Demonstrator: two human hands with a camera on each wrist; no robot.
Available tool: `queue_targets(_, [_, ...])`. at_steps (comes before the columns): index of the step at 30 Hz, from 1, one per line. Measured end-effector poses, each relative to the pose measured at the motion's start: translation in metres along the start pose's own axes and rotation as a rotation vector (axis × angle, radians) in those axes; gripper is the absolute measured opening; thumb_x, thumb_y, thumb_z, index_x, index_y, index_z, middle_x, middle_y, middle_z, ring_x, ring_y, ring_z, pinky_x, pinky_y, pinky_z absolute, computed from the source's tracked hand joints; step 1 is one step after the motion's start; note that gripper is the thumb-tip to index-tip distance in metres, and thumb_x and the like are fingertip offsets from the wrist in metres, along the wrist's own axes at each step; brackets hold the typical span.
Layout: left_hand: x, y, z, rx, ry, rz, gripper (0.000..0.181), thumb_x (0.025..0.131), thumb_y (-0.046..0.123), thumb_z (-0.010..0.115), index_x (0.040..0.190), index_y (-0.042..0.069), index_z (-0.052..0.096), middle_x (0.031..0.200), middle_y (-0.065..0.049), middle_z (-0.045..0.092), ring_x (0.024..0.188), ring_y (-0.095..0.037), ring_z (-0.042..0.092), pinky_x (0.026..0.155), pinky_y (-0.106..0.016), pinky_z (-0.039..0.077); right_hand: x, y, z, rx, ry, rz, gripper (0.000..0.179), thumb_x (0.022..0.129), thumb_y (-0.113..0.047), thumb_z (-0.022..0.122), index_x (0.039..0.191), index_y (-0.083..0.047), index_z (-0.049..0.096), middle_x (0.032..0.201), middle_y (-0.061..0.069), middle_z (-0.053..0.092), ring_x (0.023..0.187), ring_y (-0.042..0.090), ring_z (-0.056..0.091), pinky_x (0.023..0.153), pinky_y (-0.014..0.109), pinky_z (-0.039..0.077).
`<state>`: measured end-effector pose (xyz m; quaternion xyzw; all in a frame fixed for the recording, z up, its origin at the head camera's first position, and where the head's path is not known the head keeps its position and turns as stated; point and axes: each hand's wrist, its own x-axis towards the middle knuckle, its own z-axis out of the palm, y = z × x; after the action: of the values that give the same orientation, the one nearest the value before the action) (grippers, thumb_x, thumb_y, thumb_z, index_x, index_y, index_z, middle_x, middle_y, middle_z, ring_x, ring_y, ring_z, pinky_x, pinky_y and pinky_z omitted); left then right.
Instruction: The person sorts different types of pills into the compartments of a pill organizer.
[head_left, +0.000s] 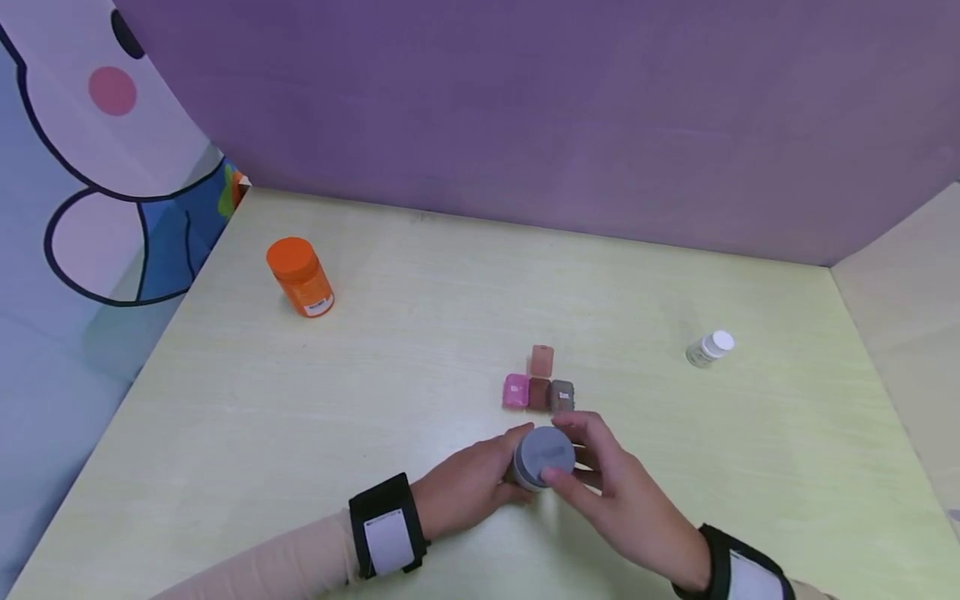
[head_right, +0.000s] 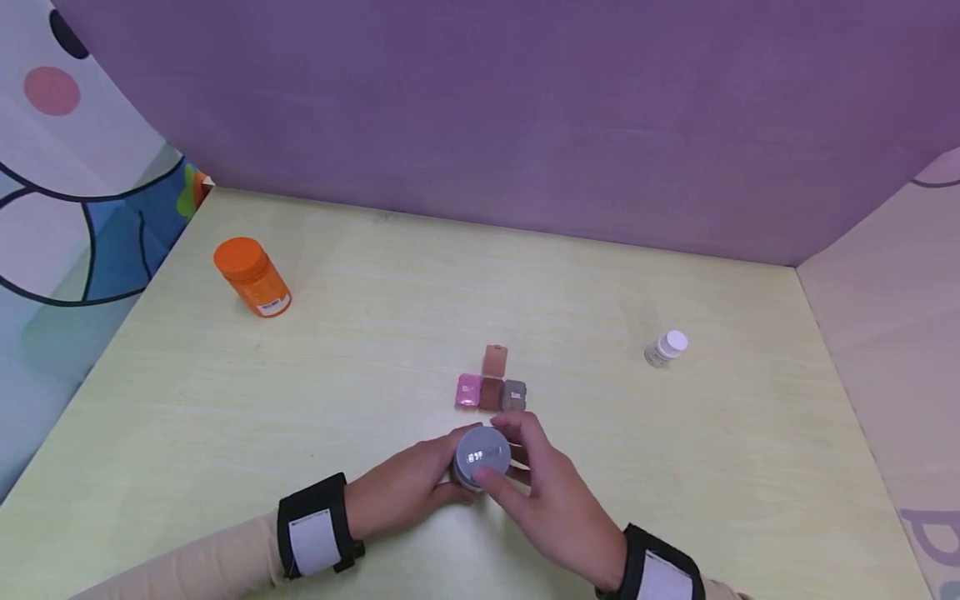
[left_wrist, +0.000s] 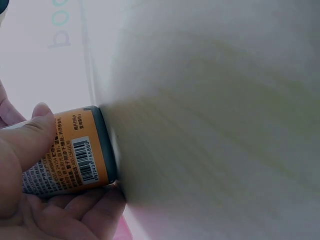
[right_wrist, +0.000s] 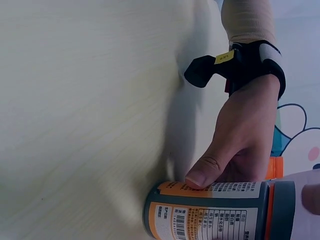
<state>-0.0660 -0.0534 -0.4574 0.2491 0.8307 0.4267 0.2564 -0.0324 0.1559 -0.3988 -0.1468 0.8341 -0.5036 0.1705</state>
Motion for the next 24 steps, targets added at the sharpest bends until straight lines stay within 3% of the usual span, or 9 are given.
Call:
queue_targets(3, [-0.0006,0.0001,-0.0003,0.011,0.0,0.004,0.047,0.096,0.02,0.077,0.136,0.018,0.053,0.137,0.003,0.067,0.127,-0.008,0.062,0.114,-0.038,0.053,0.0,0.0004,0.0002,-0.008,0.001,-0.005,0.043,0.105,-0.023,0.065,0.142,-0.011,0.047,0.14,0.014,0.063,0.131,0.036,0.063,0.103,0.042,0.06])
queue_targets(9, [-0.0002,-0.0004,0.0005,0.018,-0.007,0.001,0.053,0.096,0.019,0.077,0.142,0.016,0.05,0.137,0.001,0.067,0.127,-0.009,0.062,0.114,-0.038,0.053,0.0003,-0.0009,-0.0019,-0.042,-0.016,0.074,0.044,0.109,-0.02,0.058,0.151,-0.022,0.048,0.15,0.013,0.059,0.135,0.034,0.061,0.1,0.042,0.061])
queue_targets(16, [0.0003,-0.0002,0.0007,0.014,-0.006,0.003,0.049,0.096,0.018,0.077,0.138,0.017,0.052,0.137,0.002,0.067,0.127,-0.008,0.062,0.114,-0.038,0.053,-0.0008,0.0014,0.0024,-0.018,0.02,-0.032,0.047,0.107,-0.019,0.061,0.15,-0.013,0.043,0.144,0.02,0.062,0.134,0.041,0.061,0.102,0.042,0.06])
queue_targets(18, [0.0001,-0.0003,0.0008,0.015,-0.005,0.002,0.05,0.096,0.018,0.077,0.139,0.017,0.051,0.137,0.001,0.068,0.126,-0.009,0.063,0.113,-0.038,0.053,-0.0007,0.0015,0.0025,-0.017,0.017,-0.03,0.044,0.107,-0.018,0.061,0.147,-0.012,0.045,0.144,0.019,0.062,0.134,0.041,0.061,0.101,0.041,0.061])
queue_targets(24, [-0.0003,0.0,0.0009,0.018,-0.005,-0.007,0.058,0.096,0.018,0.077,0.146,0.015,0.048,0.14,0.0,0.067,0.127,-0.009,0.063,0.113,-0.037,0.053,0.0004,-0.0007,-0.0012,-0.049,-0.012,0.043,0.04,0.109,-0.019,0.056,0.148,-0.021,0.048,0.149,0.013,0.059,0.135,0.035,0.06,0.099,0.044,0.061])
